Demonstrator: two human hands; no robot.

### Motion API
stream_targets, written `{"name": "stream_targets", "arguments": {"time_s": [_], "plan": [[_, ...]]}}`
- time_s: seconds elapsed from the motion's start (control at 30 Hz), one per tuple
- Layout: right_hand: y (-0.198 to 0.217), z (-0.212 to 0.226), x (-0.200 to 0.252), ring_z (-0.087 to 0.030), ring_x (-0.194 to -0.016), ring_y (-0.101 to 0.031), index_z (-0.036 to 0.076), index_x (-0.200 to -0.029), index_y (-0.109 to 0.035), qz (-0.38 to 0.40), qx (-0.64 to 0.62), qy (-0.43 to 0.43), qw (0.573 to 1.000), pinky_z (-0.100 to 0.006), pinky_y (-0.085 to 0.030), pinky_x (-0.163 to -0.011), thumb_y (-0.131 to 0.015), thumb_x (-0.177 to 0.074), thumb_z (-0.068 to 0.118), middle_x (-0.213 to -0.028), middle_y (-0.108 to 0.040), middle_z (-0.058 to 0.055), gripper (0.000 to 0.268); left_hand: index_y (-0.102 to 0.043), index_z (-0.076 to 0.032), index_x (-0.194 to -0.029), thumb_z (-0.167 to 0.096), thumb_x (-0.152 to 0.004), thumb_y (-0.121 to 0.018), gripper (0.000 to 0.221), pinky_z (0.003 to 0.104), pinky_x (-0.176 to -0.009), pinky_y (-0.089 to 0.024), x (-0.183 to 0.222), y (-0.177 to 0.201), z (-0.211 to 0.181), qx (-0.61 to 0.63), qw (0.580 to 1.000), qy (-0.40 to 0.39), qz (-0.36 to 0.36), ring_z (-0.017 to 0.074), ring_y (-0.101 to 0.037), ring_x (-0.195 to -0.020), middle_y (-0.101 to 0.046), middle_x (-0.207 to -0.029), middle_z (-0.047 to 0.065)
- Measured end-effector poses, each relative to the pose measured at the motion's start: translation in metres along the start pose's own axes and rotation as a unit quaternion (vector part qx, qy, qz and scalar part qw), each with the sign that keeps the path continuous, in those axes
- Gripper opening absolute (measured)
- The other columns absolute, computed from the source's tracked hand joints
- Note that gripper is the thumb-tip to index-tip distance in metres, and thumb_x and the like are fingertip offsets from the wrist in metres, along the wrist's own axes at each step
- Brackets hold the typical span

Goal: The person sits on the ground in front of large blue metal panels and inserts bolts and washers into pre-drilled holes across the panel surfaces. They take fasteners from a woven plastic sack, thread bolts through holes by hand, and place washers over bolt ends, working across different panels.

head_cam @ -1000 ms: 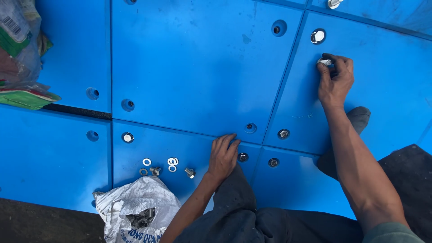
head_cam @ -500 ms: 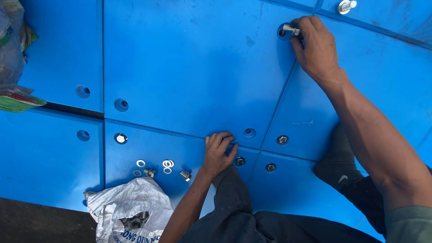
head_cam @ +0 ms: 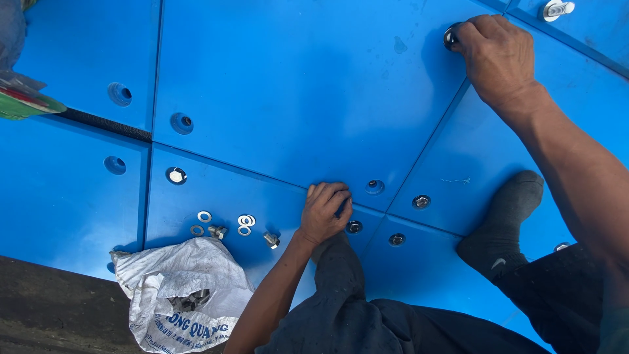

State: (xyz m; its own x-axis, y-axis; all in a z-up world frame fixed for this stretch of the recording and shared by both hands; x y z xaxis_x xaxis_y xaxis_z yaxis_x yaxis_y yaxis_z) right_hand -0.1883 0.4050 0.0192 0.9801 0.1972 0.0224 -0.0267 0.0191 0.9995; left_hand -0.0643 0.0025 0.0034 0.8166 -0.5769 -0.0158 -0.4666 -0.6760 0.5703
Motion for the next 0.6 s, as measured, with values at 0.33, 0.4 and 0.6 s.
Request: {"name": "stream_targets", "arguments": {"time_s": [0.33,0.4,0.6], "plan": [[-0.007,-0.003,-0.002,-0.022,-0.091,-0.068,0.008,-0.108,-0.073,0.018,0.018,0.004,1.0,-0.037,-0.056,-0.077,-0.074,-0.109,0.019,-0.1,-0.069,-0.008,0.011,-0.072,-0.009,-0.098,-0.013,-0.089,-0.075,0.01,0.038,-0.084,-0.046,0.001,0.003,-0.001,0.005,1.0,-0.001,-0.001,0.0207,-0.063,-0.095,-0.07,-0.11,0.004],[-0.014,-0.007,-0.003,-0.022,-0.083,-0.067,0.004,-0.106,-0.07,0.032,0.031,-0.005,0.999,-0.036,-0.056,-0.071,-0.074,-0.111,0.025,-0.094,-0.067,-0.011,0.022,-0.073,-0.008,-0.098,-0.012,-0.088,-0.074,0.011,0.038,-0.084,-0.045,0.002,0.002,0.0,0.02,1.0,0.003,-0.007,0.0209,-0.063,-0.095,-0.069,-0.11,0.005],[-0.013,0.006,-0.013,-0.018,-0.082,-0.067,0.004,-0.097,-0.061,-0.059,0.148,0.003,0.987,-0.026,-0.048,-0.046,-0.066,-0.109,0.036,-0.09,-0.064,-0.01,0.034,-0.072,-0.007,-0.099,-0.011,-0.086,-0.074,0.014,0.039,-0.086,-0.045,0.0,0.006,-0.003,0.027,1.0,-0.004,-0.001,0.0232,-0.064,-0.099,-0.069,-0.112,0.007]]}}
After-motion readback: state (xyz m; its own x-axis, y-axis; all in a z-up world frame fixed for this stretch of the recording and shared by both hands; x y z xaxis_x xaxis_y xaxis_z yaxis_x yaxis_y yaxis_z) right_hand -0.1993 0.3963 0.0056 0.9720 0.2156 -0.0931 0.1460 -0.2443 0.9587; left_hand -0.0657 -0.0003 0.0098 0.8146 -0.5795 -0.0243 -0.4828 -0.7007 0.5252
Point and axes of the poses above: each hand's wrist, its own x-axis away from the middle knuckle, its own y-axis out of the back of the hand, z = x × y, the point moved 1 cm from there along -x, towards the middle knuckle
